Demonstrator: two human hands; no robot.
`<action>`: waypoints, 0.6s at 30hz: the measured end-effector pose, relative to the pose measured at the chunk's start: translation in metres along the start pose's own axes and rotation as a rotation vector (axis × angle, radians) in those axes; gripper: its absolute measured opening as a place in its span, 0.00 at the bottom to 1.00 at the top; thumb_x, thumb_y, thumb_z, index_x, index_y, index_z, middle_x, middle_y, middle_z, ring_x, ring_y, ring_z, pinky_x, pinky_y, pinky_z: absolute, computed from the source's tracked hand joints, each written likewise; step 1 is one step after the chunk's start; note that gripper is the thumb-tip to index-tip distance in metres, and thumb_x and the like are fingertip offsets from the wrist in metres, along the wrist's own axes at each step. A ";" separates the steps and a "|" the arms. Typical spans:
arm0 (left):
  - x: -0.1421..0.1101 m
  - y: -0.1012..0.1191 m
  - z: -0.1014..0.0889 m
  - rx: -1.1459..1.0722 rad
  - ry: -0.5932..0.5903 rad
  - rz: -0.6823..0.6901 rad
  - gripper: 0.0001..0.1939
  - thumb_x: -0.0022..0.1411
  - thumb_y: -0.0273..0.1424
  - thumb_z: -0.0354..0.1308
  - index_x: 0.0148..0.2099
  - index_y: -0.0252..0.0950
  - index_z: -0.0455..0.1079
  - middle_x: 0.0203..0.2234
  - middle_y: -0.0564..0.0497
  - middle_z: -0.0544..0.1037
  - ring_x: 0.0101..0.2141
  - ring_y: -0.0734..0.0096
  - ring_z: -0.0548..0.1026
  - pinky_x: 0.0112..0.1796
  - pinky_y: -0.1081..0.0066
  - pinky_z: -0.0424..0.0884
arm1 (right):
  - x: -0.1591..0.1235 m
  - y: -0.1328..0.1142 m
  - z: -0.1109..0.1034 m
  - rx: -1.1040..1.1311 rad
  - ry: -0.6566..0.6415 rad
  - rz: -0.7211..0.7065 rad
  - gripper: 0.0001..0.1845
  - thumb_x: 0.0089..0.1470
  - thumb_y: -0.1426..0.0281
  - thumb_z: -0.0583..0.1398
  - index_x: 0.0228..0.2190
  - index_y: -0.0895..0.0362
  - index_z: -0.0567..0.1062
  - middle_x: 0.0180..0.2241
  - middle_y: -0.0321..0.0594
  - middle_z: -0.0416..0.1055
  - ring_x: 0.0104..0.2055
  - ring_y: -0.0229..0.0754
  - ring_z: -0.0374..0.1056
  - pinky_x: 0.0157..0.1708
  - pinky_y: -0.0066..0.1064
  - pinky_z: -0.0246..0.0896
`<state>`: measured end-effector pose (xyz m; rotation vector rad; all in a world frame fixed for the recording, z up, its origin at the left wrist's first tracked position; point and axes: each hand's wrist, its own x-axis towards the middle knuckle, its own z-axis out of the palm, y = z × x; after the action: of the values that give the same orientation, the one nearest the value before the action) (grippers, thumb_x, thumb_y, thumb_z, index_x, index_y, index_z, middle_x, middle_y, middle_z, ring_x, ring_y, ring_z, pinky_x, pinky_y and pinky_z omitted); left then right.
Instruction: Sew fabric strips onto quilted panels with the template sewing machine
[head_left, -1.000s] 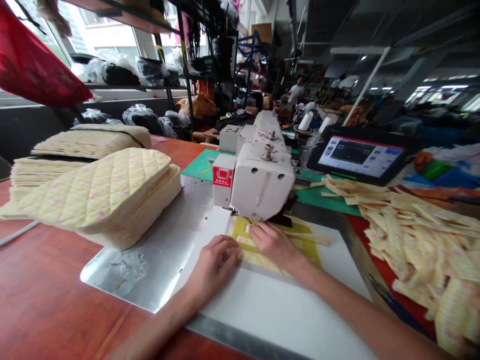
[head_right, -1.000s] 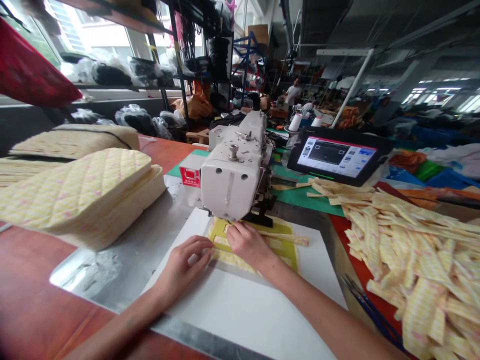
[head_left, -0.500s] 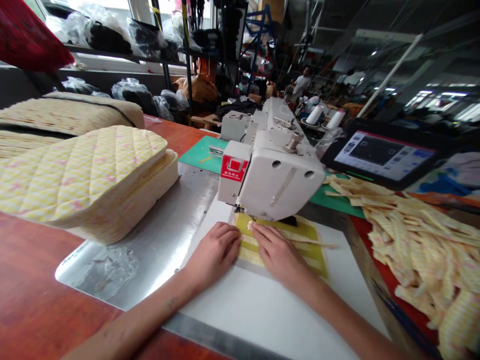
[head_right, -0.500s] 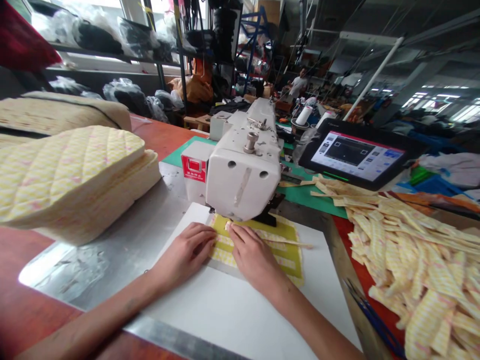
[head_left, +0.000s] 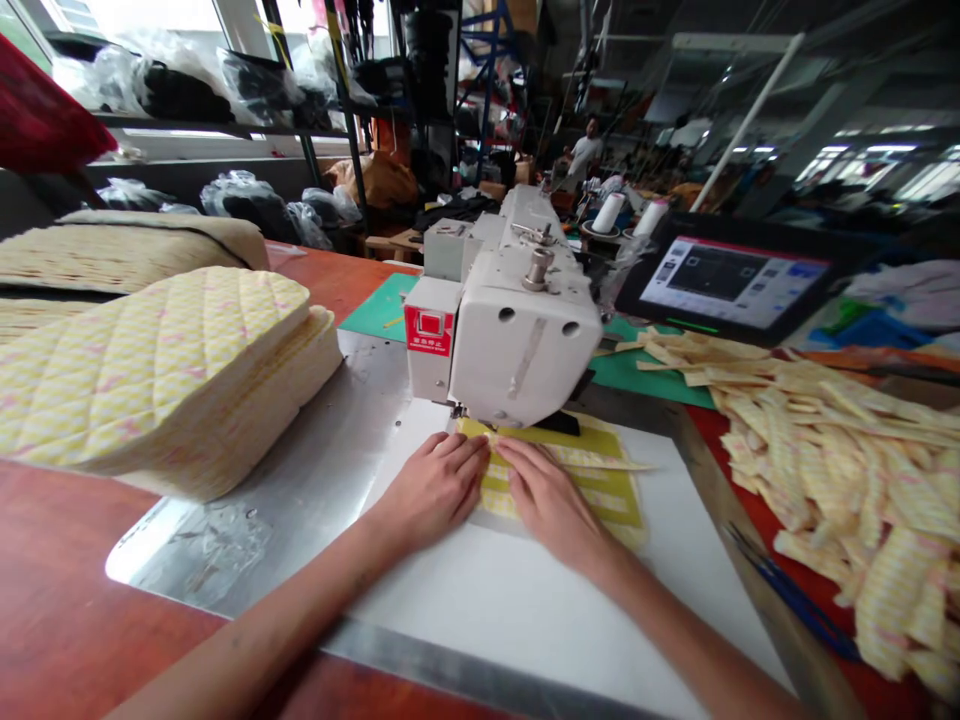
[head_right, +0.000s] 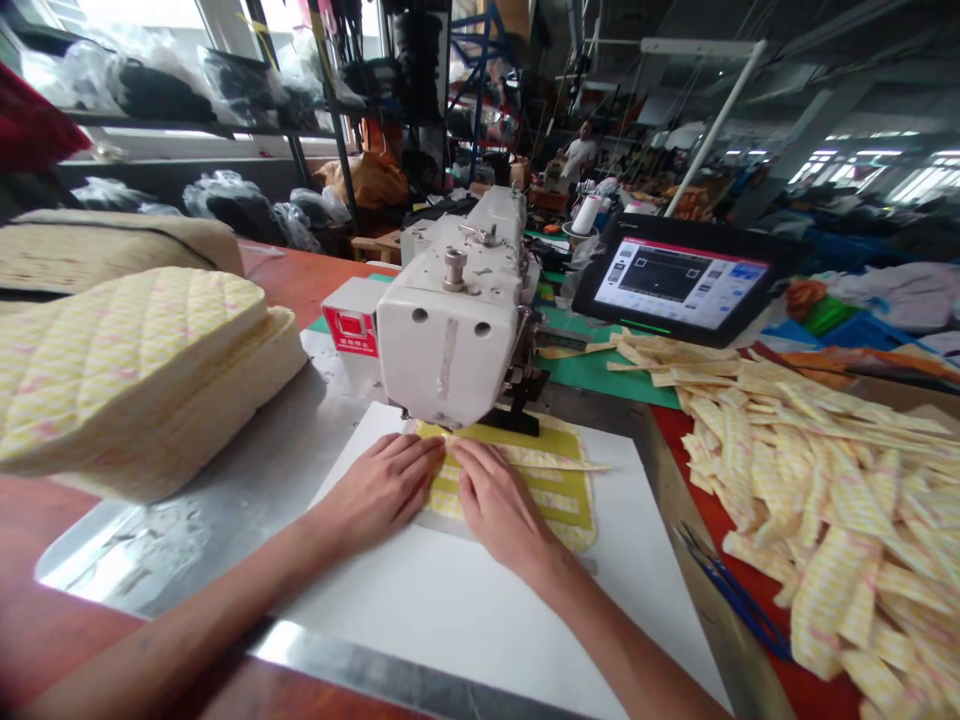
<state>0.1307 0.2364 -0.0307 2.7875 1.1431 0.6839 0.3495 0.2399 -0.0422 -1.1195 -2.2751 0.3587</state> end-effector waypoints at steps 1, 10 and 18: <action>0.001 0.001 0.000 0.000 -0.007 -0.010 0.20 0.72 0.27 0.50 0.63 0.33 0.67 0.57 0.39 0.75 0.53 0.54 0.74 0.55 0.53 0.69 | -0.001 -0.001 0.000 -0.023 0.027 0.004 0.26 0.64 0.78 0.51 0.60 0.54 0.71 0.55 0.48 0.72 0.58 0.50 0.68 0.60 0.49 0.67; 0.000 0.007 0.004 -0.012 0.008 -0.083 0.19 0.70 0.26 0.50 0.61 0.35 0.68 0.53 0.41 0.73 0.52 0.54 0.70 0.55 0.54 0.68 | -0.006 0.002 -0.006 -0.027 0.030 -0.028 0.25 0.64 0.78 0.51 0.59 0.53 0.72 0.54 0.46 0.72 0.57 0.50 0.68 0.59 0.49 0.67; 0.007 0.013 0.008 0.074 0.026 -0.123 0.15 0.71 0.29 0.49 0.54 0.33 0.73 0.39 0.43 0.74 0.41 0.55 0.70 0.44 0.56 0.69 | -0.010 0.018 -0.011 -0.029 0.013 -0.016 0.23 0.65 0.76 0.52 0.58 0.52 0.73 0.54 0.45 0.73 0.57 0.49 0.68 0.59 0.49 0.67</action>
<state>0.1469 0.2332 -0.0322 2.7461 1.3594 0.6819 0.3727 0.2435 -0.0454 -1.1142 -2.2835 0.3120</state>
